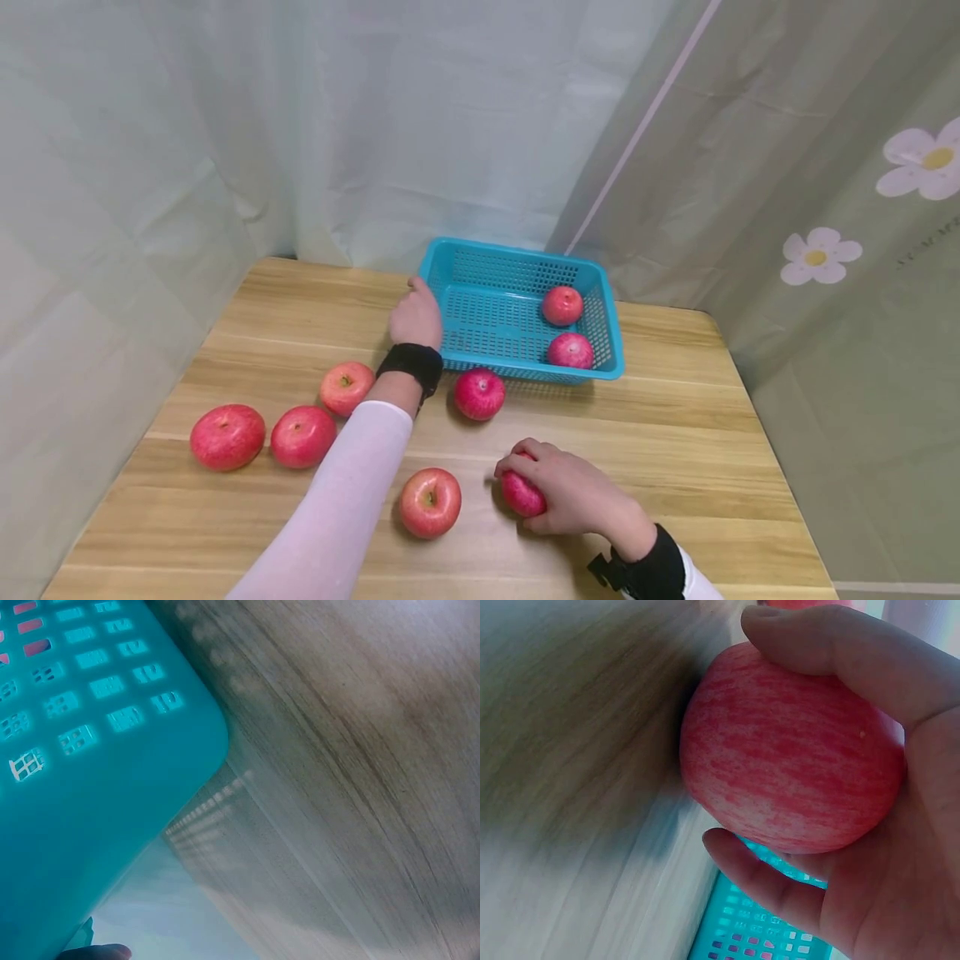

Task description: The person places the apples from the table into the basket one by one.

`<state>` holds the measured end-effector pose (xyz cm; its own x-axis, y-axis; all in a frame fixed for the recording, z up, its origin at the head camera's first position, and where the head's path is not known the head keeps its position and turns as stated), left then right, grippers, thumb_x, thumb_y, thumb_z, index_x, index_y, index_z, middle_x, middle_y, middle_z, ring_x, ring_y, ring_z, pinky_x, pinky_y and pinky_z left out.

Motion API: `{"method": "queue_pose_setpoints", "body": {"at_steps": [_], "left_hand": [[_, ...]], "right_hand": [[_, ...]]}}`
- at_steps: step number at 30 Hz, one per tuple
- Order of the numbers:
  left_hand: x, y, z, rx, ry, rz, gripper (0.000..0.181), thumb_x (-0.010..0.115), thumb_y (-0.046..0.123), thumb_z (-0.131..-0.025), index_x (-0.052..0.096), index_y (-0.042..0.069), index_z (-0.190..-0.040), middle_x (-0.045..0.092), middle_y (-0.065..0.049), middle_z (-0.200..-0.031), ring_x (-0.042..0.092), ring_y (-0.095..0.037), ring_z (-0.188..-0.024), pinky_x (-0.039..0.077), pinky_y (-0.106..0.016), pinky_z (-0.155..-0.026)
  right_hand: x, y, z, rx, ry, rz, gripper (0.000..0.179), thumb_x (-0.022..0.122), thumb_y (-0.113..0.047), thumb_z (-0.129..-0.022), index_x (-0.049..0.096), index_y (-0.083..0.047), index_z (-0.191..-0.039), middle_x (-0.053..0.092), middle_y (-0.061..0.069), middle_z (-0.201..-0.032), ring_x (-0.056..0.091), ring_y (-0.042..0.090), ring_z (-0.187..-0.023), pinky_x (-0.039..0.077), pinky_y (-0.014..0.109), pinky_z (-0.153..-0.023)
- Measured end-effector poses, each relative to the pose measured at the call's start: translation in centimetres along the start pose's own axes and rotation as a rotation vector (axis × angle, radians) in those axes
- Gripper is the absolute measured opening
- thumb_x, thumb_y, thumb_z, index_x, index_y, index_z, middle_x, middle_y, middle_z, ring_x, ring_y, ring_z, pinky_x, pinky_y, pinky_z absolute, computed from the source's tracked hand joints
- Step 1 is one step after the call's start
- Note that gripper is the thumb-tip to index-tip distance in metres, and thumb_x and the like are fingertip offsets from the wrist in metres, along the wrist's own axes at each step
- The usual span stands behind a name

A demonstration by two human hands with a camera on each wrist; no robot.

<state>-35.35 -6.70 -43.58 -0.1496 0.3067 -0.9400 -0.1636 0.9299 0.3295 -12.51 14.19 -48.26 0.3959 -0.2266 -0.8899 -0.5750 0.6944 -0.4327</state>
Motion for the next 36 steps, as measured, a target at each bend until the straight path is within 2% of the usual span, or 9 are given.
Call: {"method": "queue_pose_setpoints", "body": {"at_steps": [9,17,24,30,36], "left_hand": [[0.1,-0.2,-0.1,-0.006,-0.013,0.011,0.046,0.040,0.011,-0.114,0.034,-0.008,-0.156,0.074,-0.022,-0.095,0.076,-0.031,-0.080,0.062,-0.042,-0.067],[0.2,-0.1,0.0,-0.001,-0.012,-0.008,0.046,0.041,0.011,-0.114,0.034,-0.008,-0.155,0.073,-0.020,-0.091,0.075,-0.030,-0.077,0.061,-0.039,-0.064],[-0.1,-0.1,0.2,0.000,0.004,0.001,0.046,0.042,0.010,-0.114,0.035,-0.009,-0.155,0.073,-0.020,-0.090,0.075,-0.030,-0.076,0.061,-0.040,-0.064],[-0.1,-0.2,0.3,-0.008,-0.005,0.004,0.046,0.042,0.011,-0.114,0.035,-0.009,-0.155,0.072,-0.021,-0.090,0.074,-0.031,-0.075,0.061,-0.041,-0.064],[0.2,-0.2,0.0,-0.016,-0.015,0.001,0.048,0.044,0.012,-0.114,0.034,-0.007,-0.157,0.070,-0.019,-0.086,0.071,-0.029,-0.069,0.059,-0.039,-0.061]], "right_hand": [[-0.5,-0.6,-0.1,-0.045,-0.001,0.004,0.075,0.099,-0.039,-0.075,0.061,-0.034,-0.140,0.060,-0.007,-0.132,0.058,0.011,-0.115,0.058,0.034,-0.091],[-1.1,-0.6,0.0,-0.031,0.000,0.015,0.075,0.098,-0.040,-0.075,0.061,-0.033,-0.139,0.061,-0.006,-0.131,0.059,0.012,-0.115,0.058,0.035,-0.092],[-3.6,-0.7,-0.1,-0.047,0.050,0.029,0.075,0.100,-0.037,-0.073,0.063,-0.031,-0.138,0.060,-0.006,-0.129,0.059,0.012,-0.114,0.059,0.036,-0.091],[-4.9,-0.9,-0.3,-0.065,0.049,0.039,0.078,0.101,-0.039,-0.071,0.063,-0.031,-0.139,0.059,-0.008,-0.130,0.058,0.012,-0.116,0.059,0.035,-0.090],[-6.6,-1.9,-0.2,-0.099,0.048,0.058,0.077,0.099,-0.041,-0.073,0.061,-0.035,-0.140,0.058,-0.009,-0.130,0.060,0.011,-0.113,0.059,0.033,-0.088]]}}
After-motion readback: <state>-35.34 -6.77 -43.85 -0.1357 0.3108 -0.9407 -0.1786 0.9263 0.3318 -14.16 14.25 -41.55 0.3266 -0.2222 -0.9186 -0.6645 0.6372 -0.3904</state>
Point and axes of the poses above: each hand's wrist, its own z-axis away from the middle knuckle, its own x-axis out of the palm, y = z × x, the point moved 9 cm from there along -z, towards the middle knuckle
